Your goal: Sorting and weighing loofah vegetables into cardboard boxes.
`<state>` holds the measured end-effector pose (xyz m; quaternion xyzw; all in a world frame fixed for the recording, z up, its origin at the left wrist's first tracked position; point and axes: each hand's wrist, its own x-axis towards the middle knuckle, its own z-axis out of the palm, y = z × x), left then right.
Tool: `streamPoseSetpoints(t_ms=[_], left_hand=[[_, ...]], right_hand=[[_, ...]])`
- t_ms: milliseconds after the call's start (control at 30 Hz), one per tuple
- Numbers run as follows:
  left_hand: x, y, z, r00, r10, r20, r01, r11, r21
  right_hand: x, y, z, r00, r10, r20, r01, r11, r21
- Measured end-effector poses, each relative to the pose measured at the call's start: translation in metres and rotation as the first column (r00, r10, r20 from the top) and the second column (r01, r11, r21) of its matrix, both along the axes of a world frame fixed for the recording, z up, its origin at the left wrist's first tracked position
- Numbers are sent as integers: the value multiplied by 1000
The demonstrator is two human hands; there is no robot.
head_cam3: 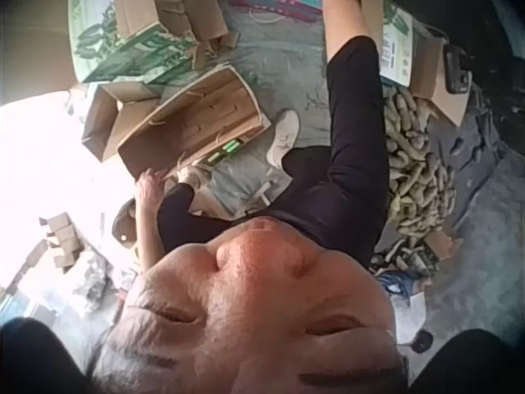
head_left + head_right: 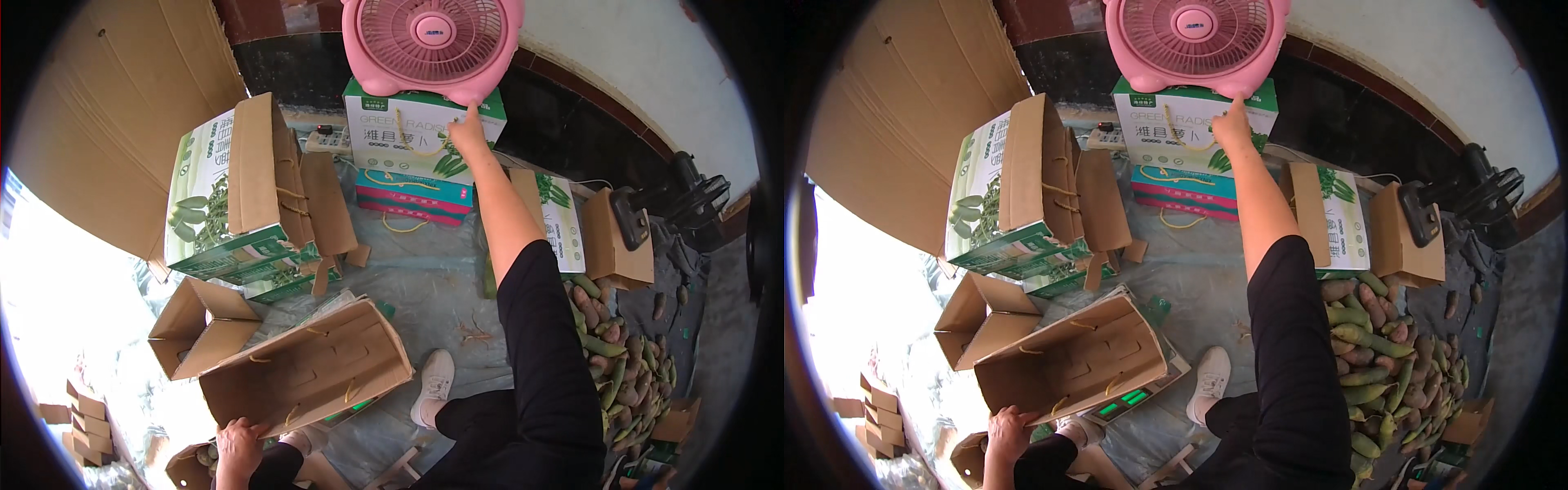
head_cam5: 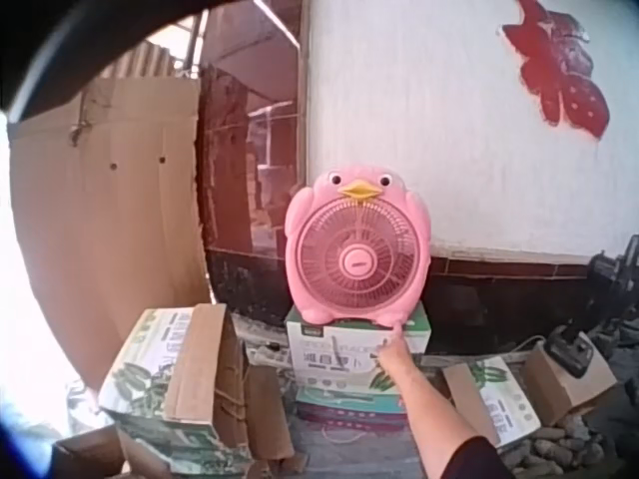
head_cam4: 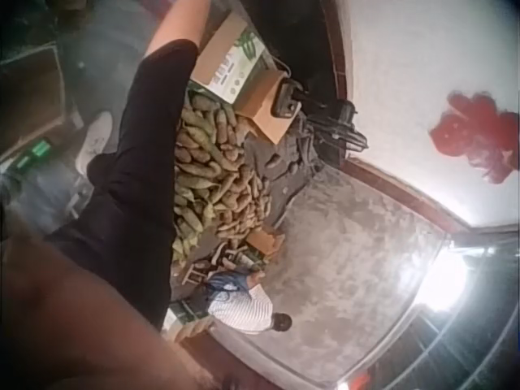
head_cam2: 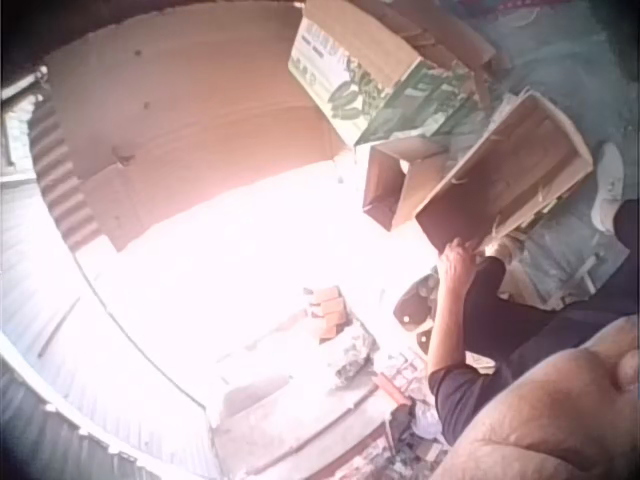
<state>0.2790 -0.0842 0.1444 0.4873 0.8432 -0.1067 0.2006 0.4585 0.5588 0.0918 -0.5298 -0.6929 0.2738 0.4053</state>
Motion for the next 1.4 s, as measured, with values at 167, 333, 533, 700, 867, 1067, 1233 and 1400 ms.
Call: streamPoseSetpoints(t_ms=[167,333,533,700,867,1067,1233,1400], left_hand=[[0,-3,1,1000,-16,-6,16,1000,22],[1,1,2,1000,6,15,-6,1000,-17],[1,2,5,999,22,35,-20,998,-57],[1,-2,6,999,24,33,-22,998,-61],[2,-4,-1,999,-41,2,41,999,30],[15,-17,2,995,-20,98,19,1000,5],[18,-27,-1,994,-54,90,53,999,14],[20,-11,-10,985,-152,87,149,988,44]], right_hand=[[-5,-11,12,1000,-6,2,6,1000,-24],[-2,-3,9,998,-43,-54,42,999,-25],[2,-7,14,996,-2,-91,-9,993,-121],[8,-24,15,990,51,-131,-61,995,-73],[64,-46,-28,979,184,92,-172,977,-126],[157,-162,-94,800,460,385,-332,874,-355],[255,-290,-151,822,479,307,-254,792,-556],[421,-400,-253,631,662,403,-395,722,-568]])
